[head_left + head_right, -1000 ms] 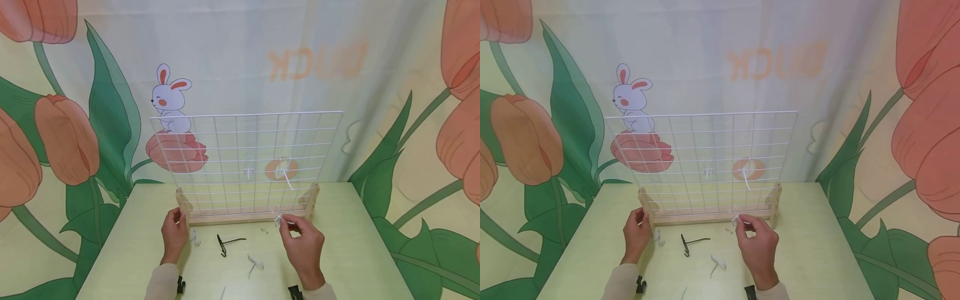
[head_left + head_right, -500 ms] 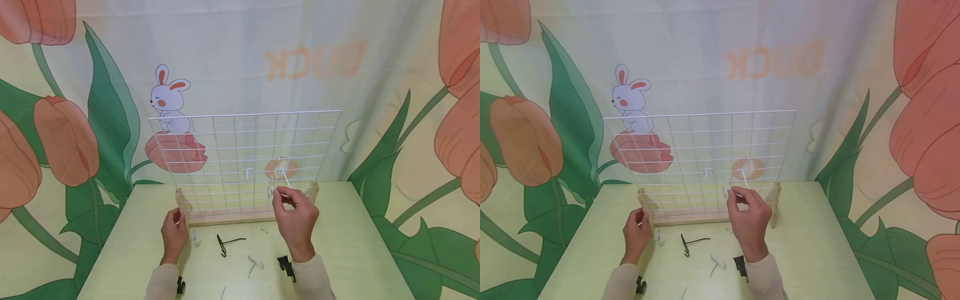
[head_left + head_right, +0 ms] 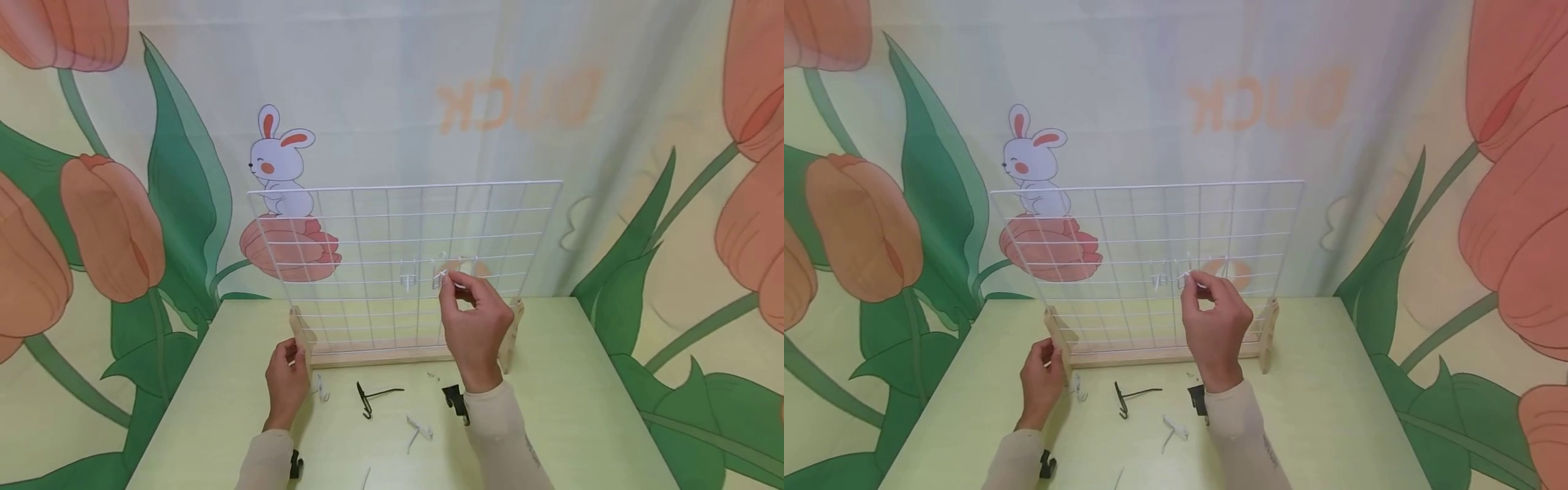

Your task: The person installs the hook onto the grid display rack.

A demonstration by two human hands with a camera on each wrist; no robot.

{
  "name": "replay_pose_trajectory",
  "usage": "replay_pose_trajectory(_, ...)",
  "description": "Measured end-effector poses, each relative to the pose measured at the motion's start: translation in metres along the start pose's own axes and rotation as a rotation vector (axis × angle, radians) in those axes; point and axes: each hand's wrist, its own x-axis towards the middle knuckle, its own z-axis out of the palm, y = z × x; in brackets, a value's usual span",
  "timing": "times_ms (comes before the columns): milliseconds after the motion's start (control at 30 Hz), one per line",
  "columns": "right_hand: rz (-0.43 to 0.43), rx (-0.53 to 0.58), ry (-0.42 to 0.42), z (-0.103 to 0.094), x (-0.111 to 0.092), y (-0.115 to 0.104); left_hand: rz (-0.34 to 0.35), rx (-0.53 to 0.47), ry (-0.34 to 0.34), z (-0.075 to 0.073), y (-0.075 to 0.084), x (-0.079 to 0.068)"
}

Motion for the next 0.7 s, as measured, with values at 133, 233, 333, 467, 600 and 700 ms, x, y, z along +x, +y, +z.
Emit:
replay_pose_trajectory(133,-0.004,-0.018,0.007,0.005,0.011,-0.003,0.006,0.014,0.000,0.000,0.002,0.000)
replay_pose_trajectory(233,-0.009,-0.021,0.009,0.009,0.018,-0.006,0.003,0.018,0.003,0.000,0.002,0.000)
replay_pose_trajectory(333,-0.012,-0.023,0.017,0.013,0.025,-0.008,-0.004,0.011,-0.003,0.000,0.002,0.000)
replay_pose_trajectory(467,-0.019,-0.032,0.019,0.019,0.033,-0.009,-0.008,0.007,0.001,0.000,0.001,0.000)
replay_pose_trajectory(600,-0.017,-0.039,0.027,0.026,0.040,-0.009,0.000,0.010,0.014,0.001,0.001,0.000)
replay_pose_trajectory(700,-0.011,-0.050,0.041,0.030,0.045,-0.010,0.008,0.005,0.017,0.001,0.002,0.001)
